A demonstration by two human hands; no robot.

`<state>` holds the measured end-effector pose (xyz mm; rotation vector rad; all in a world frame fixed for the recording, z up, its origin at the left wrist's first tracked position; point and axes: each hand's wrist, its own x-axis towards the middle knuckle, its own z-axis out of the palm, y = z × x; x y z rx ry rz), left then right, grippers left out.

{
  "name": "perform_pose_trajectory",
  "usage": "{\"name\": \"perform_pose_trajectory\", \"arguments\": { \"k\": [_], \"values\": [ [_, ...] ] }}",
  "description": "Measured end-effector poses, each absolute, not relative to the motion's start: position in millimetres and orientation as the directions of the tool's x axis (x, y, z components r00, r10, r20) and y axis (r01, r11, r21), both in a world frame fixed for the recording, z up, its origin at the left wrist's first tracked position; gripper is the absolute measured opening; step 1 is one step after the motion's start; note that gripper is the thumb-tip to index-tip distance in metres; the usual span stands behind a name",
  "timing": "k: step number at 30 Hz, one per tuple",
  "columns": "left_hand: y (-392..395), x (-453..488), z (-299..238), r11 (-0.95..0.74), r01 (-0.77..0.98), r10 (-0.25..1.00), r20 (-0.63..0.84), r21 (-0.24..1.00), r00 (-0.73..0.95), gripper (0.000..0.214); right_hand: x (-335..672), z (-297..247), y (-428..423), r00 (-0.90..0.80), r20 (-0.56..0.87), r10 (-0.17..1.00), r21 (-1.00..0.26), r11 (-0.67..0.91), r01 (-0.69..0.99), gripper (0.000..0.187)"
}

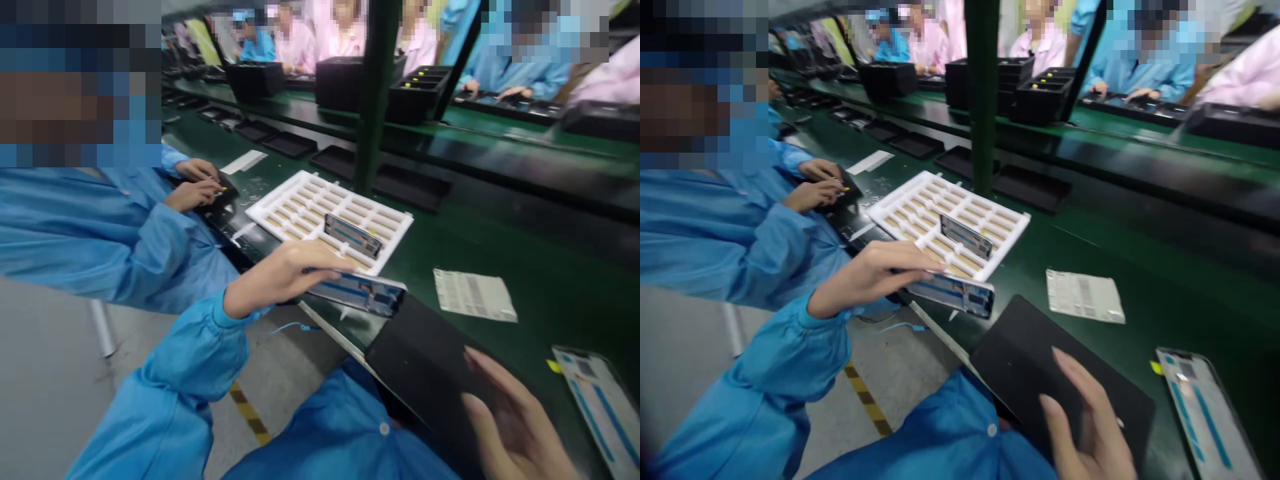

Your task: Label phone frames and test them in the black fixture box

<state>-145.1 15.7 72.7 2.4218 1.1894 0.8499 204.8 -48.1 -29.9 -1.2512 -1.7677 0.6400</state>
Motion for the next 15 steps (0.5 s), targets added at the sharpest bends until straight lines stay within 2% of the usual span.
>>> {"name": "perform_pose_trajectory", "arguments": {
  "k": [4, 8, 11, 15],
  "values": [
    [8.8, -75.1, 35.7, -0.664, 0.437, 0.736, 0.427, 0.607, 0.525, 0.036, 177.9, -35.1, -53.3, 0.056, 0.306, 0.950, -0.937, 0.290, 0.194, 0.054],
    [-3.5, -16.2, 2.5, -0.634, 0.315, 0.728, 0.409, 0.706, 0.550, 0.038, 176.0, -64.5, -79.7, 0.178, 0.151, 0.972, -0.988, 0.142, 0.060, 0.050],
    [-18.1, 20.5, -16.8, -0.540, 0.251, 0.780, 0.365, 0.803, 0.509, 0.034, 179.1, -74.6, -103.9, 0.320, 0.043, 0.947, -0.998, 0.030, 0.048, 0.049],
    [-33.8, 51.4, -37.7, -0.380, 0.222, 0.861, 0.256, 0.898, 0.439, 0.031, 210.8, -58.3, -106.9, 0.536, 0.070, 0.842, -0.981, -0.041, 0.192, 0.053]
  ]
}}
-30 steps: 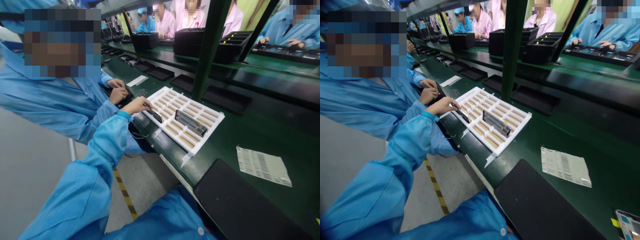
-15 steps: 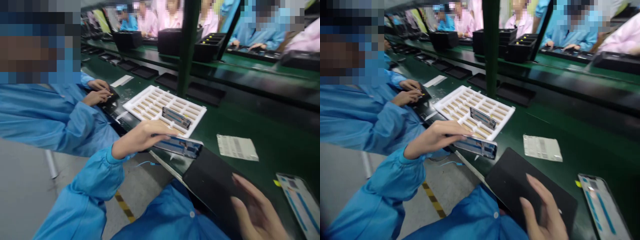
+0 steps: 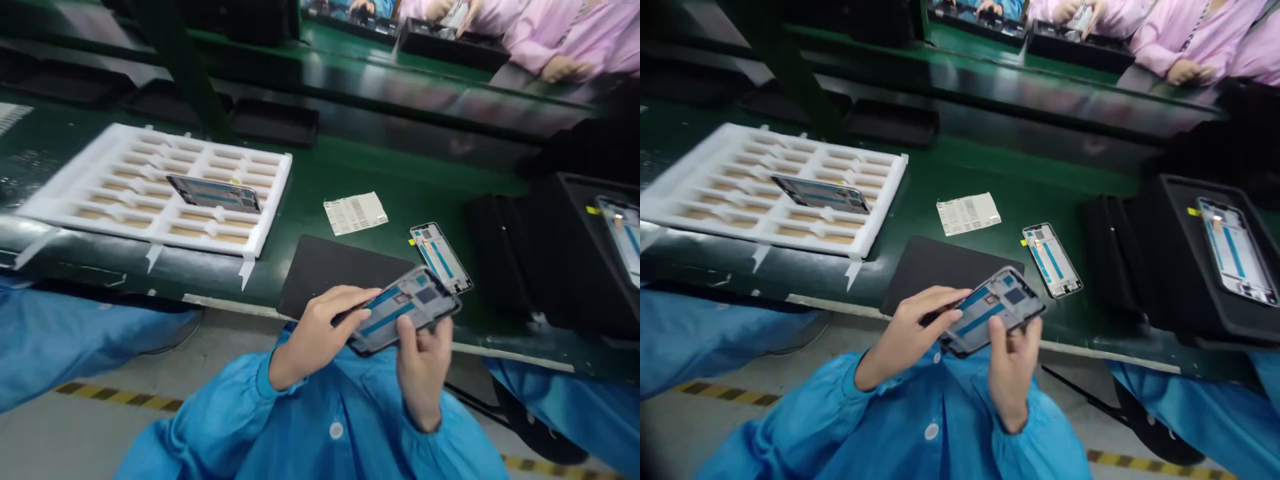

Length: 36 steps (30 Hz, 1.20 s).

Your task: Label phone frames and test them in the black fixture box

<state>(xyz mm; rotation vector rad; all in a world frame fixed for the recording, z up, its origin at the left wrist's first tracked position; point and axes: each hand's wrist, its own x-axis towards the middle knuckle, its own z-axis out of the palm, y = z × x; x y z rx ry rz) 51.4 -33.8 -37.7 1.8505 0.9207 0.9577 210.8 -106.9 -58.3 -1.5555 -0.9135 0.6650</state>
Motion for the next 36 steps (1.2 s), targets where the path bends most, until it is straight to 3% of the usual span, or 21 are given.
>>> {"name": "perform_pose_trajectory", "arguments": {
  "k": [3, 5, 9, 11, 14, 20, 25, 36],
  "values": [
    [-32.5, 56.7, -53.7, -0.352, 0.332, 0.884, 0.193, 0.875, 0.426, 0.040, 254.1, -39.2, -89.5, 0.422, 0.058, 0.905, -0.924, -0.112, 0.367, 0.056],
    [-27.9, 55.2, -63.9, -0.359, 0.428, 0.900, 0.187, 0.829, 0.394, 0.037, 275.8, -27.4, -75.3, 0.254, 0.065, 0.965, -0.807, -0.098, 0.582, 0.052],
    [-24.1, 54.0, -77.6, -0.407, 0.512, 0.898, 0.227, 0.756, 0.378, 0.030, 277.2, -8.3, -53.4, -0.059, 0.123, 0.991, -0.303, 0.094, 0.948, 0.041],
    [-26.0, 55.3, -80.4, -0.431, 0.528, 0.891, 0.254, 0.732, 0.375, 0.031, 264.9, -2.4, -48.0, -0.178, 0.127, 0.976, -0.079, 0.189, 0.979, 0.042],
    [-28.9, 56.0, -80.9, -0.422, 0.521, 0.898, 0.264, 0.742, 0.352, 0.029, 250.4, 1.6, -46.6, -0.283, 0.173, 0.944, 0.087, 0.271, 0.959, 0.047],
    [-27.1, 52.3, -78.7, -0.370, 0.498, 0.921, 0.237, 0.785, 0.310, 0.019, 251.6, 2.9, -50.5, -0.336, 0.209, 0.919, 0.237, 0.285, 0.929, 0.054],
    [-25.1, 51.5, -77.5, -0.362, 0.502, 0.918, 0.209, 0.785, 0.336, 0.022, 250.7, 11.4, -46.7, -0.393, 0.134, 0.910, 0.342, 0.330, 0.880, 0.055],
    [-25.9, 51.6, -80.3, -0.333, 0.475, 0.930, 0.201, 0.815, 0.308, 0.025, 240.1, 22.7, -38.6, -0.435, 0.152, 0.887, 0.350, 0.364, 0.863, 0.057]
  ]
}}
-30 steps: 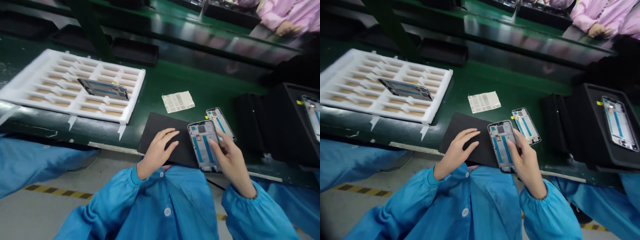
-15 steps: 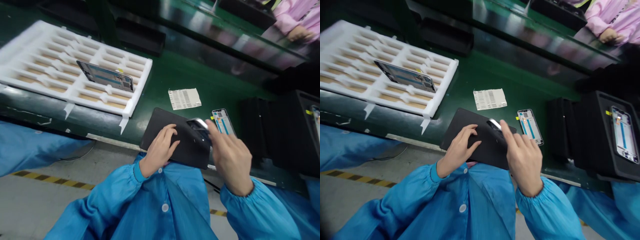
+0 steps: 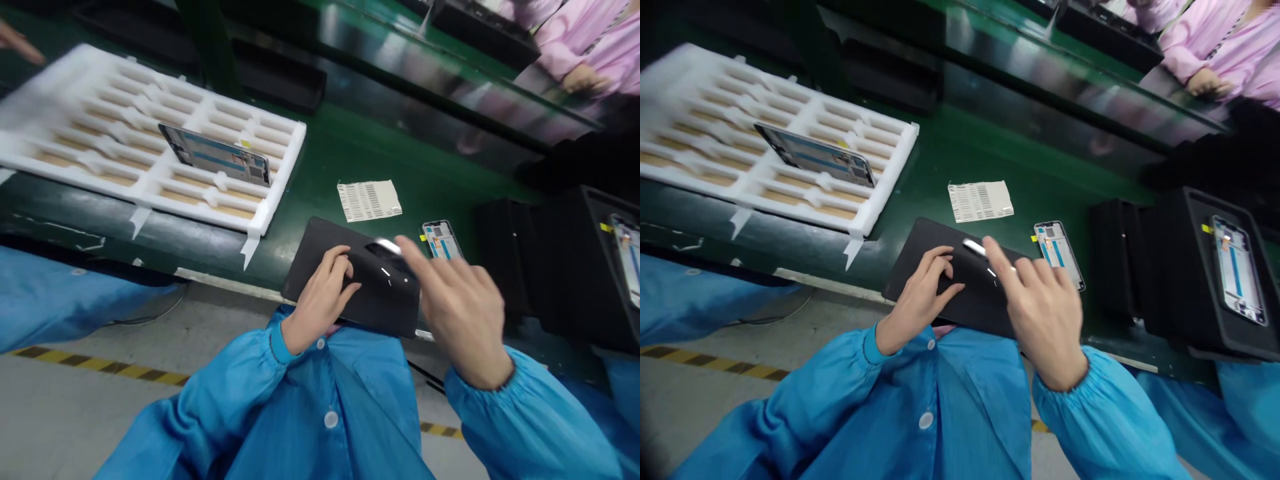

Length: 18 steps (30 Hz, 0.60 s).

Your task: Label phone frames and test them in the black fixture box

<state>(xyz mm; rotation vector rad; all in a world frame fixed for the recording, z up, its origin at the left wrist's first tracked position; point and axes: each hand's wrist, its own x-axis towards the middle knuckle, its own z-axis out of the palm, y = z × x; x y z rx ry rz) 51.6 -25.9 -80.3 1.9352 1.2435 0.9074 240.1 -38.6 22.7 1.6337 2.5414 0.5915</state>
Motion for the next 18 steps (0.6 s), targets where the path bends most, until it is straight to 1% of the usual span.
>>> {"name": "perform_pose_trajectory", "arguments": {
  "k": [2, 4, 6, 8, 9, 10, 11, 13, 14, 16, 18],
  "values": [
    [-27.2, 52.5, -82.7, -0.310, 0.460, 0.943, 0.206, 0.832, 0.263, 0.032, 236.3, 22.7, -38.4, -0.451, 0.098, 0.887, 0.331, 0.399, 0.855, 0.057],
    [-28.3, 53.3, -85.1, -0.290, 0.426, 0.953, 0.215, 0.857, 0.215, 0.042, 232.3, 23.0, -38.5, -0.440, 0.092, 0.893, 0.310, 0.394, 0.865, 0.057],
    [-28.4, 53.5, -86.8, -0.310, 0.378, 0.948, 0.251, 0.873, 0.196, 0.050, 229.7, 22.8, -38.8, -0.411, 0.097, 0.906, 0.291, 0.369, 0.883, 0.059],
    [-27.9, 53.2, -87.5, -0.359, 0.318, 0.931, 0.311, 0.877, 0.193, 0.053, 230.5, 21.8, -39.3, -0.387, 0.065, 0.920, 0.221, 0.365, 0.904, 0.060],
    [-27.8, 52.7, -87.2, -0.376, 0.278, 0.924, 0.337, 0.884, 0.180, 0.053, 232.6, 21.1, -39.8, -0.364, 0.052, 0.930, 0.143, 0.354, 0.924, 0.060],
    [-28.2, 52.2, -86.5, -0.383, 0.228, 0.922, 0.357, 0.895, 0.148, 0.054, 235.6, 20.2, -40.8, -0.325, 0.063, 0.944, 0.029, 0.324, 0.946, 0.059],
    [-29.4, 51.6, -85.1, -0.376, 0.175, 0.926, 0.364, 0.910, 0.098, 0.055, 239.1, 19.0, -42.3, -0.268, 0.085, 0.960, -0.113, 0.277, 0.954, 0.056],
    [-34.2, 50.6, -80.3, -0.334, 0.081, 0.941, 0.337, 0.939, -0.019, 0.048, 246.0, 15.5, -47.2, -0.150, 0.109, 0.983, -0.406, 0.182, 0.896, 0.052],
    [-37.7, 50.5, -76.8, -0.304, 0.053, 0.951, 0.306, 0.951, -0.049, 0.040, 248.5, 13.0, -50.4, -0.107, 0.097, 0.990, -0.519, 0.142, 0.843, 0.051],
    [-45.9, 51.4, -68.6, -0.232, 0.042, 0.972, 0.233, 0.972, -0.025, 0.021, 250.0, 7.1, -57.8, -0.047, 0.057, 0.997, -0.658, 0.073, 0.749, 0.050],
    [-53.7, 53.6, -60.2, -0.167, 0.060, 0.985, 0.164, 0.984, 0.056, 0.011, 247.5, 2.0, -65.1, 0.013, 0.036, 0.999, -0.729, 0.018, 0.684, 0.050]
  ]
}}
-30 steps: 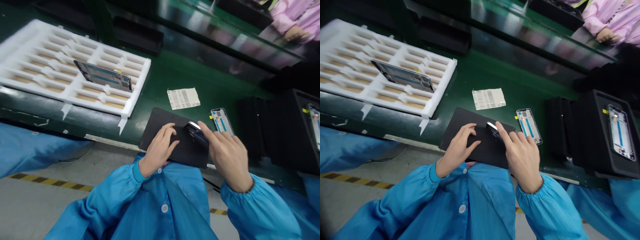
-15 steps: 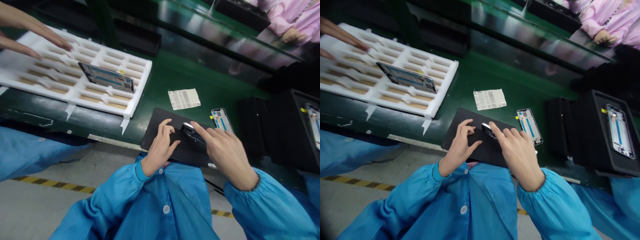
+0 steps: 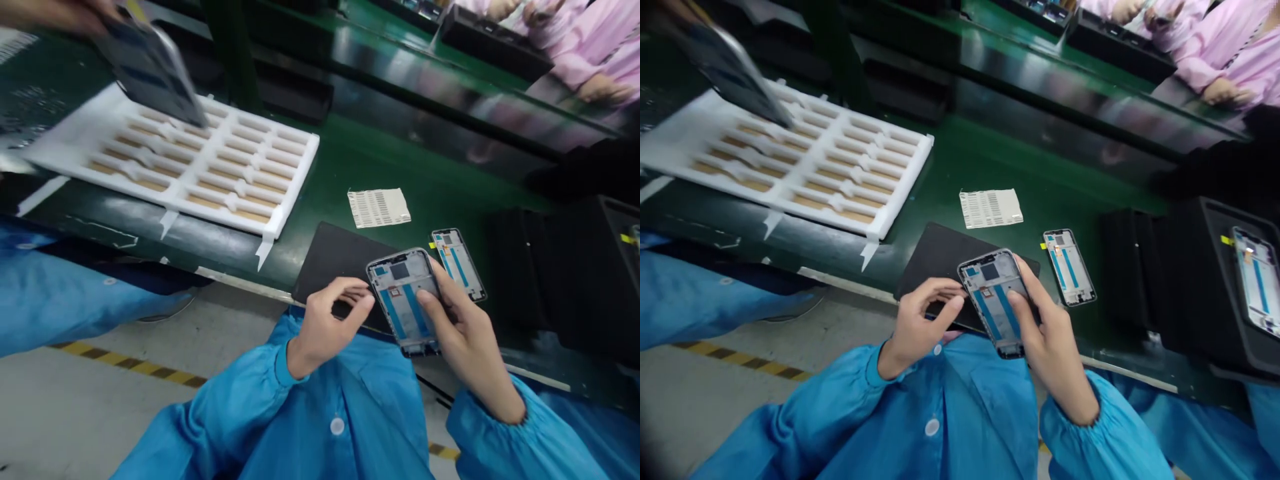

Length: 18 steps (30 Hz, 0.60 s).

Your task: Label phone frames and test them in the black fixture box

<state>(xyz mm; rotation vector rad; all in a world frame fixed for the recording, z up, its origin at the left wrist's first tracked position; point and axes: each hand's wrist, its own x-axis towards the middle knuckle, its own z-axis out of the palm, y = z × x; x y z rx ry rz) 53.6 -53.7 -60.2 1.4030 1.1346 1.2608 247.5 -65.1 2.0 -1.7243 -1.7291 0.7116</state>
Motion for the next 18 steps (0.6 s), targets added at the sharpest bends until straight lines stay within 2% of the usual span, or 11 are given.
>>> {"name": "perform_pose_trajectory", "arguments": {
  "k": [3, 6, 12, 18],
  "values": [
    [-61.7, 57.3, -51.5, -0.110, 0.096, 0.988, 0.099, 0.989, 0.118, 0.013, 241.2, -0.3, -72.7, 0.076, 0.037, 0.996, -0.767, -0.020, 0.642, 0.050],
    [-65.4, 59.1, -48.6, -0.054, 0.114, 0.989, 0.037, 0.992, 0.146, 0.015, 238.1, 1.2, -75.2, 0.091, 0.058, 0.994, -0.751, -0.017, 0.660, 0.046],
    [-68.9, 60.7, -45.4, 0.082, 0.029, 0.967, -0.086, 0.996, 0.240, 0.021, 240.0, -0.4, -77.0, 0.095, 0.091, 0.991, -0.725, 0.001, 0.689, 0.045],
    [-69.3, 61.7, -45.9, 0.063, 0.099, 0.966, -0.086, 0.993, 0.245, 0.024, 239.4, -0.2, -79.9, 0.093, 0.088, 0.992, -0.715, -0.002, 0.699, 0.046]
  ]
}}
